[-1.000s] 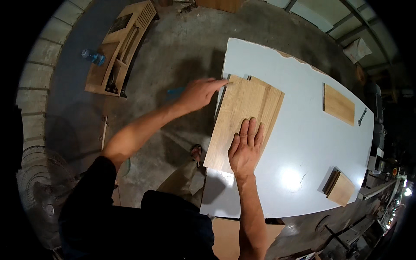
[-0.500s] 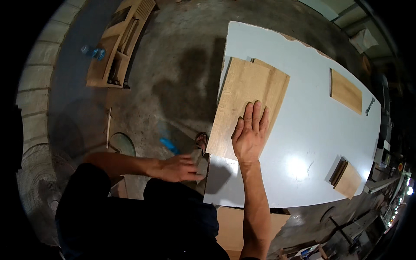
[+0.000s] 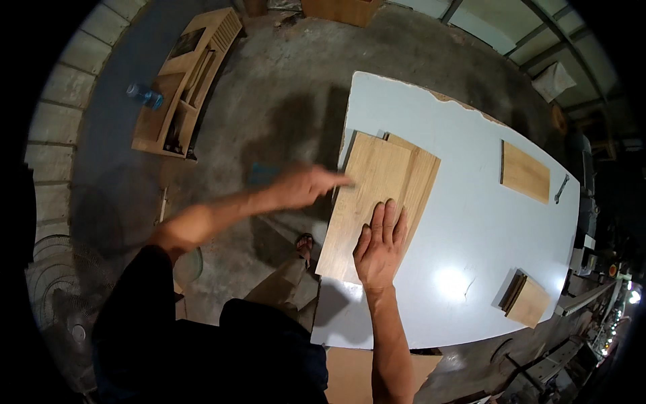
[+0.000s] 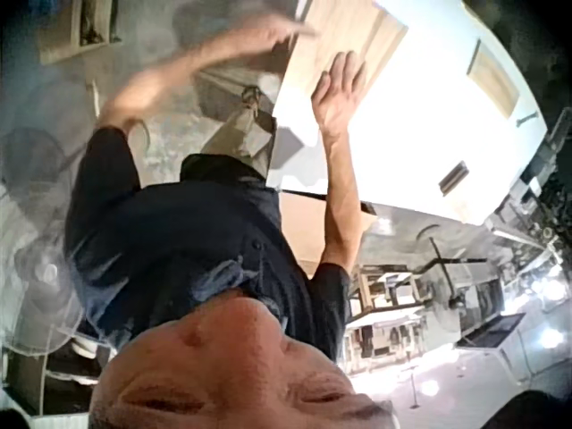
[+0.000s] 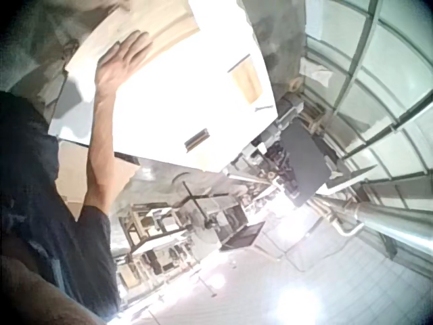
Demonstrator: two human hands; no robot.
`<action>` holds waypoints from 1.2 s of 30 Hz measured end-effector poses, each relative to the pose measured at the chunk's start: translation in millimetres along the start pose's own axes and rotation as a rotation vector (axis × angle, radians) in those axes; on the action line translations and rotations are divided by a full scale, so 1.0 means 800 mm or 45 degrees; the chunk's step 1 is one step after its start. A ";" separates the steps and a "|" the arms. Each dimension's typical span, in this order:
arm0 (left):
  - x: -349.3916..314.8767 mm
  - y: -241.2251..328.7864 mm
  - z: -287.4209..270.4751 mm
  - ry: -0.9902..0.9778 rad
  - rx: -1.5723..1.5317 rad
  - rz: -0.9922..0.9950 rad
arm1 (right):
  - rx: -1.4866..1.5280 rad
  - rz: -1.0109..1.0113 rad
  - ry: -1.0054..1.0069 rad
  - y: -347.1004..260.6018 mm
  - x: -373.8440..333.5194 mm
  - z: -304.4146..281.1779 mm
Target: The person picks up wood boards, places them on a table, and uses a utility knife to scrape along the edges and surfaces before stacking them on a piece of cardboard on the floor.
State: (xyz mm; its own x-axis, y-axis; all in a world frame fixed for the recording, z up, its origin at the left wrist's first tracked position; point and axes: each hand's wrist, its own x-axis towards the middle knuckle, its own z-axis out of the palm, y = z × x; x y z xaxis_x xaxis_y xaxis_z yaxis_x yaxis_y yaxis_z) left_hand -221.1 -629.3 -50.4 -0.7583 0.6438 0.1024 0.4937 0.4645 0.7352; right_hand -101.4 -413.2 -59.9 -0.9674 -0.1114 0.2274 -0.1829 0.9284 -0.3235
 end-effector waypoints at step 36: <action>0.040 -0.077 0.003 0.709 -0.350 0.035 | 0.069 -0.165 -0.212 -0.008 0.012 -0.013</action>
State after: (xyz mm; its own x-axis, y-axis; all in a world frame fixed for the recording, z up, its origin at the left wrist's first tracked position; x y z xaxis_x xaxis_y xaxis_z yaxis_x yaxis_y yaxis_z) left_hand -274.6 -635.9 -94.4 -0.8919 0.2047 0.4033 0.4444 0.2310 0.8655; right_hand -107.4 -416.6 -46.1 -0.9500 -0.2897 0.1167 -0.3123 0.8827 -0.3511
